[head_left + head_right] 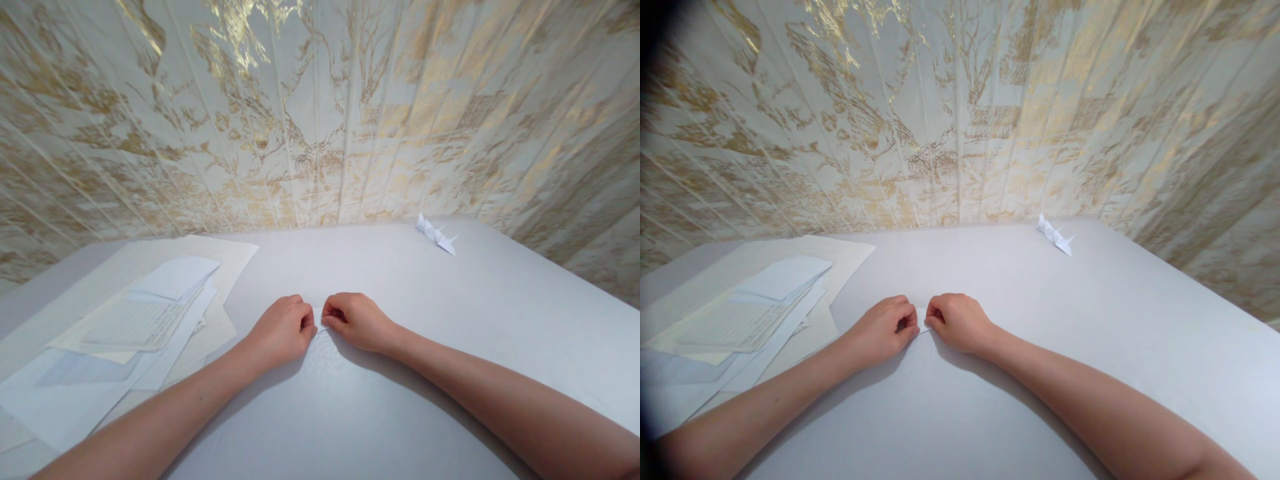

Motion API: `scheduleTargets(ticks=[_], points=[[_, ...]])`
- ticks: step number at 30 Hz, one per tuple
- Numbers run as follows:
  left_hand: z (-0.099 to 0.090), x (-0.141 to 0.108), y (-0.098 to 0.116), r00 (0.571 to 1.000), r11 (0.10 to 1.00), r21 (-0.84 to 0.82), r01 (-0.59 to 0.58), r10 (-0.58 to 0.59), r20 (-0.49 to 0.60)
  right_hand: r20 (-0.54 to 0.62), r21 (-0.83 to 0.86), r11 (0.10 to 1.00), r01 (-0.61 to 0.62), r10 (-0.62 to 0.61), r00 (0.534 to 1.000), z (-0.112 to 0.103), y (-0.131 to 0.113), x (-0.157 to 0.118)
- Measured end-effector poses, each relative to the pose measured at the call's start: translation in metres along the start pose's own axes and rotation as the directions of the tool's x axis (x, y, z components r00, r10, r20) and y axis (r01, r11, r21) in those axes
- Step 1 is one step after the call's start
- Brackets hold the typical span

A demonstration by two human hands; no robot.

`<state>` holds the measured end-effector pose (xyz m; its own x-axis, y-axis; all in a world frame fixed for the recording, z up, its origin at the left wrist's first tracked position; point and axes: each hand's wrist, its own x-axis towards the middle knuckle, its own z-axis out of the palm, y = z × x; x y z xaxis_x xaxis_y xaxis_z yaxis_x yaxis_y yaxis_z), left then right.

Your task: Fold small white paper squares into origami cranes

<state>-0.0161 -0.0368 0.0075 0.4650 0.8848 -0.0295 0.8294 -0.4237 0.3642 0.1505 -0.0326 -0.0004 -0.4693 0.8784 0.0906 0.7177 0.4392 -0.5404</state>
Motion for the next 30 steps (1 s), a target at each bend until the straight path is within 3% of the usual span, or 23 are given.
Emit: scheduleTargets(ticks=[13,30], points=[[0.0014,-0.0036,0.0015,1.000,0.998,0.064,-0.026,0.026,0.010,-0.005,-0.082,0.996,0.039,-0.040,0.999,0.0018,-0.0003,-0.0027],[0.0035,-0.0015,0.0039,0.999,0.993,0.116,-0.010,0.013,-0.031,0.024,-0.114,0.993,-0.039,0.042,0.999,-0.0011,-0.0038,0.0017]])
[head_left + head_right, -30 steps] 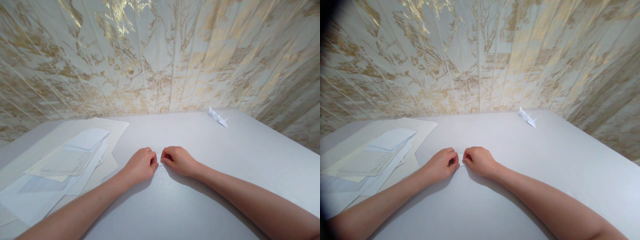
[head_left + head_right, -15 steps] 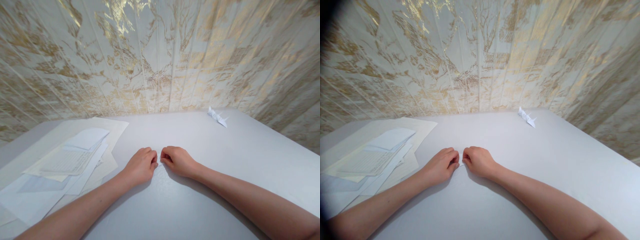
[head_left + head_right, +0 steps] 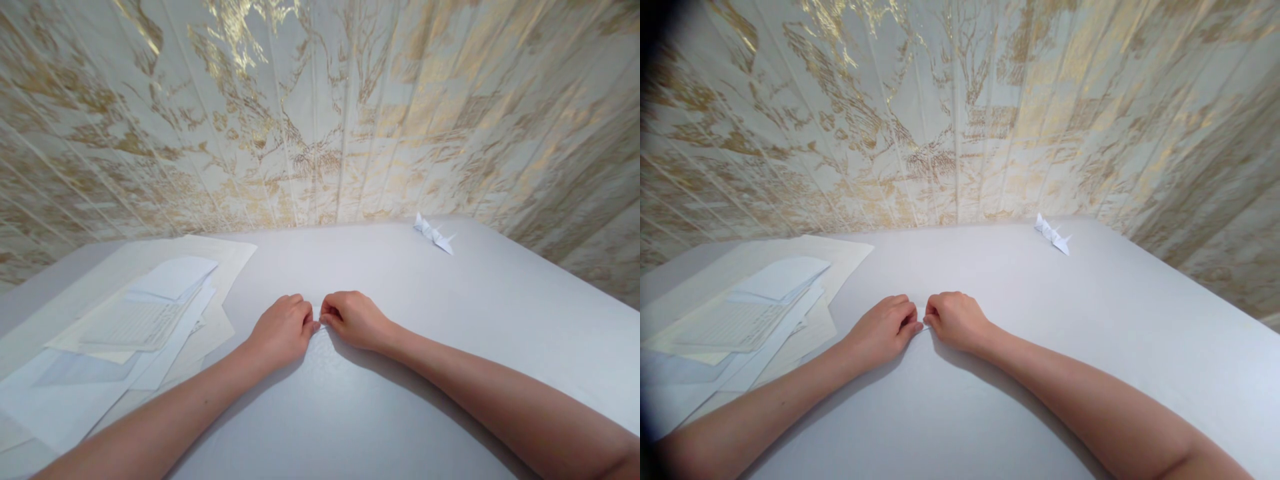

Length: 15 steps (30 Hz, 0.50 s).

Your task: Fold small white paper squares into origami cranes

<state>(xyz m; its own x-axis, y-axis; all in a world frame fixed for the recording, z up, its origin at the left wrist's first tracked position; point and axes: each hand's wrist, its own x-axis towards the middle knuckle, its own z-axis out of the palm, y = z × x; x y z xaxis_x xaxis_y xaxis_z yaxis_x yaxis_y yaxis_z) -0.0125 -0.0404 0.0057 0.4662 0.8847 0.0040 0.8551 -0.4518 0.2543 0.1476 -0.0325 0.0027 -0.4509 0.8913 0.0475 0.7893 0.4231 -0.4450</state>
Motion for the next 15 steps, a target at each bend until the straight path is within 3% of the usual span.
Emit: scheduleTargets(ticks=[7,12,15], points=[[0.002,-0.001,0.002,1.000,0.999,0.040,-0.005,0.006,-0.023,-0.061,-0.001,0.998,0.062,-0.062,0.996,0.005,0.003,-0.002],[0.004,-0.003,0.003,1.000,1.000,0.024,0.003,-0.002,-0.027,-0.140,0.326,0.945,-0.023,0.073,0.988,0.002,0.018,0.004],[0.004,-0.004,0.003,1.000,1.000,0.016,0.007,-0.007,-0.025,-0.139,0.384,0.923,-0.031,0.091,0.986,0.002,0.021,0.002]])
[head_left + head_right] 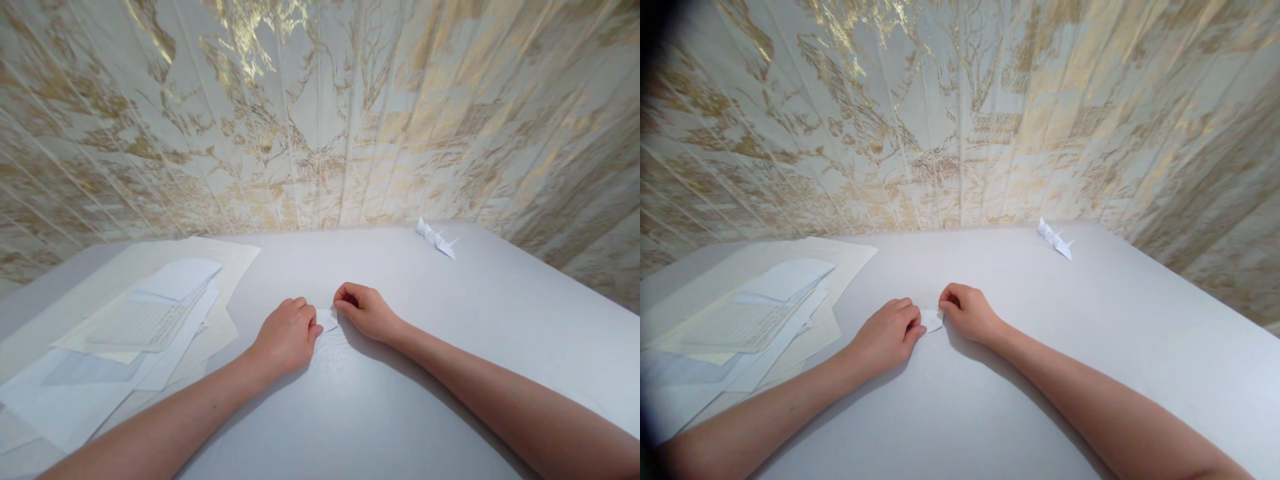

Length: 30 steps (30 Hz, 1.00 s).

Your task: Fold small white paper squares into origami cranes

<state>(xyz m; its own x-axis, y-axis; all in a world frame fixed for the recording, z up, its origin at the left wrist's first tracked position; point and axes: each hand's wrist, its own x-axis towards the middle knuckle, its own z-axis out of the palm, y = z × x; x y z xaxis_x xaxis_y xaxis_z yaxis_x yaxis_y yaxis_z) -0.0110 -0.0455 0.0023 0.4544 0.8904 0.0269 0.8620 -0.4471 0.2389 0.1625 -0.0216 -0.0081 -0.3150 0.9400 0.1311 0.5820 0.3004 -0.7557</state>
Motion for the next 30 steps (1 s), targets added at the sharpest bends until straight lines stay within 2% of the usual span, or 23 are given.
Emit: scheduleTargets(ticks=[3,8,15,18,21,23,26,30], points=[[0.000,0.000,0.000,1.000,1.000,-0.002,-0.006,0.006,-0.013,0.054,-0.087,0.993,0.083,-0.079,0.995,0.004,-0.003,-0.006],[0.001,0.001,-0.001,1.000,1.000,0.000,-0.009,0.009,-0.018,0.072,-0.268,0.958,0.098,-0.081,0.994,0.008,-0.011,-0.009],[0.000,-0.002,0.000,0.999,0.998,0.030,-0.049,0.049,-0.008,0.130,-0.360,0.920,0.153,-0.113,0.985,0.003,-0.009,-0.007],[-0.001,-0.003,-0.001,0.998,0.998,0.032,-0.062,0.062,0.011,0.107,-0.380,0.905,0.191,-0.162,0.981,0.005,-0.006,-0.008],[-0.001,-0.003,-0.006,0.997,0.996,-0.042,-0.078,0.078,0.011,0.072,-0.337,0.911,0.237,-0.226,0.972,0.005,-0.004,-0.008],[0.001,-0.003,-0.010,0.998,0.989,-0.129,-0.065,0.063,-0.014,0.062,-0.290,0.934,0.210,-0.201,0.978,0.004,-0.004,-0.008],[0.004,-0.005,-0.017,0.996,0.975,-0.217,-0.037,0.019,-0.087,0.048,-0.263,0.959,0.107,-0.098,0.994,0.002,-0.007,-0.010],[0.005,-0.007,-0.023,0.985,0.984,-0.180,-0.006,-0.026,-0.171,0.093,-0.275,0.961,0.022,0.004,0.996,0.003,-0.017,-0.019]])
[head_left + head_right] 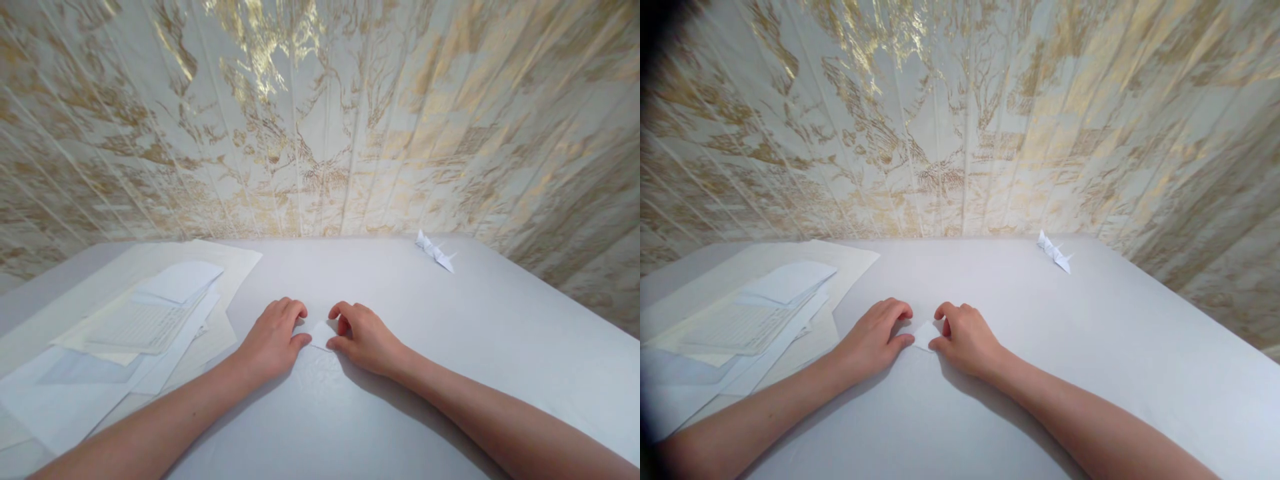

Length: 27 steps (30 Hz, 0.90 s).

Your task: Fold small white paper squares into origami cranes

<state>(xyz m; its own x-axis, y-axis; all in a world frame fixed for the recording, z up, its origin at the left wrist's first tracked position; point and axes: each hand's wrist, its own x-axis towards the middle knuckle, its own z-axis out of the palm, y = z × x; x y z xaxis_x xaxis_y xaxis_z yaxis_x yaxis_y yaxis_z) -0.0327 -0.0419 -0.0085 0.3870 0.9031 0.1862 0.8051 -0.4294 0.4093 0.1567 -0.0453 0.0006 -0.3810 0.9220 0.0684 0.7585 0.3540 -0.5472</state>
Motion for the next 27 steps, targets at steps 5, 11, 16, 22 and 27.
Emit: scheduleTargets(ticks=[5,11,16,22,27], points=[[-0.004,0.002,-0.002,0.999,0.996,0.094,-0.011,0.014,-0.031,0.088,-0.014,0.999,0.047,-0.046,0.995,0.000,-0.011,-0.009],[-0.006,0.003,0.001,0.996,0.982,0.180,-0.054,0.066,-0.059,-0.005,-0.073,0.984,0.165,-0.166,0.986,0.003,-0.005,-0.003],[-0.008,-0.005,0.013,0.990,0.980,0.141,-0.139,0.133,0.054,-0.027,-0.121,0.981,0.152,-0.157,0.987,0.007,-0.006,-0.005],[-0.017,-0.012,0.026,0.982,0.979,0.151,-0.135,0.111,0.154,0.003,-0.146,0.976,0.161,-0.162,0.987,0.004,-0.008,-0.011],[-0.018,-0.003,0.013,0.964,0.963,0.151,-0.222,0.194,0.179,0.117,-0.065,0.967,0.248,-0.239,0.964,-0.006,-0.004,-0.008]])
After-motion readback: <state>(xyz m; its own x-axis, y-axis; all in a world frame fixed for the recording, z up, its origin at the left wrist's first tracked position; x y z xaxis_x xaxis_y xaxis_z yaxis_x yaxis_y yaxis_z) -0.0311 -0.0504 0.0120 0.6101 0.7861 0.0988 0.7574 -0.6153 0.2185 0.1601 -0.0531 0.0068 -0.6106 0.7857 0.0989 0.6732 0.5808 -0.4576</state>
